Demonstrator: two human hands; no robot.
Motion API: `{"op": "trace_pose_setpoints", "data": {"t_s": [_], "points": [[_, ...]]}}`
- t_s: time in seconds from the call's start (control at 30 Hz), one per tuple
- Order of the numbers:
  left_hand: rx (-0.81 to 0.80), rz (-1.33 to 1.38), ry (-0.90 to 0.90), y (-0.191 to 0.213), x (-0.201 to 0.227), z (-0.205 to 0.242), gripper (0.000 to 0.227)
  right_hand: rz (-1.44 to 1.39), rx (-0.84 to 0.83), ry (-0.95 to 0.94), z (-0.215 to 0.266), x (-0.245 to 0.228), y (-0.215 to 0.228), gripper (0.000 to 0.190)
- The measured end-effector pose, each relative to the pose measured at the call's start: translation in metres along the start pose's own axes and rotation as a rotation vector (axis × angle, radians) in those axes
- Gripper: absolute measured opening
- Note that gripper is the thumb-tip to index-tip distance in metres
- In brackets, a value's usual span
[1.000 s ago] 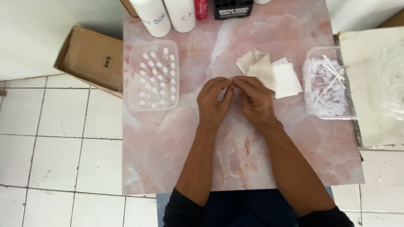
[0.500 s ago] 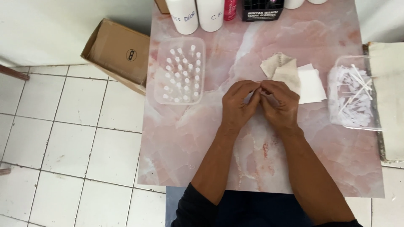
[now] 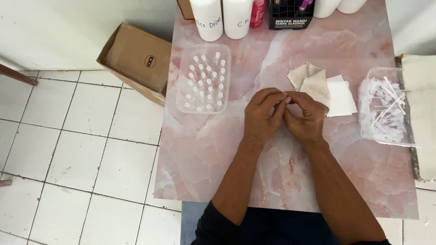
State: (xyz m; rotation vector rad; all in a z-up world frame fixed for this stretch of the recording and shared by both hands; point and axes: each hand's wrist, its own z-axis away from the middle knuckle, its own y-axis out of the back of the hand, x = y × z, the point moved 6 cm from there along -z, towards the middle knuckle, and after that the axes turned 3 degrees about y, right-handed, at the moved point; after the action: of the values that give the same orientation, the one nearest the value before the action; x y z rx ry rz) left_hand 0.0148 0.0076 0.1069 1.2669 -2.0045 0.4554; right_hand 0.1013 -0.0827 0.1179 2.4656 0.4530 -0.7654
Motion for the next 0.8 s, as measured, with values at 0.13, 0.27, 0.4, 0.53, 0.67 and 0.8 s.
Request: {"op": "trace_pose_setpoints", "data": {"t_s": [0.13,0.27,0.4,0.53,0.67,0.8], "points": [[-0.025,-0.002,0.039,0.022,0.004,-0.014,0.002,-0.051,-0.015,-0.018,-0.011,-0.009,-0.016,0.014],[-0.115,-0.033,0.102,0.056,0.004,-0.036,0.004,-0.18,-0.112,-0.091,-0.028,-0.018,-0.039,0.017],[-0.242,-0.083,0.153,0.095,0.004,-0.057,0.008,-0.338,-0.186,-0.138,-0.045,-0.035,-0.07,0.022],[-0.255,-0.093,0.209,0.125,-0.001,-0.067,0.012,-0.378,-0.219,-0.126,-0.053,-0.048,-0.094,0.02],[-0.252,-0.149,0.331,0.144,-0.01,-0.062,0.009,-0.361,-0.276,-0.157,-0.048,-0.047,-0.113,0.02],[-0.244,-0.21,0.416,0.151,-0.027,-0.046,0.007,-0.267,-0.33,-0.15,-0.041,-0.044,-0.126,0.019]]}}
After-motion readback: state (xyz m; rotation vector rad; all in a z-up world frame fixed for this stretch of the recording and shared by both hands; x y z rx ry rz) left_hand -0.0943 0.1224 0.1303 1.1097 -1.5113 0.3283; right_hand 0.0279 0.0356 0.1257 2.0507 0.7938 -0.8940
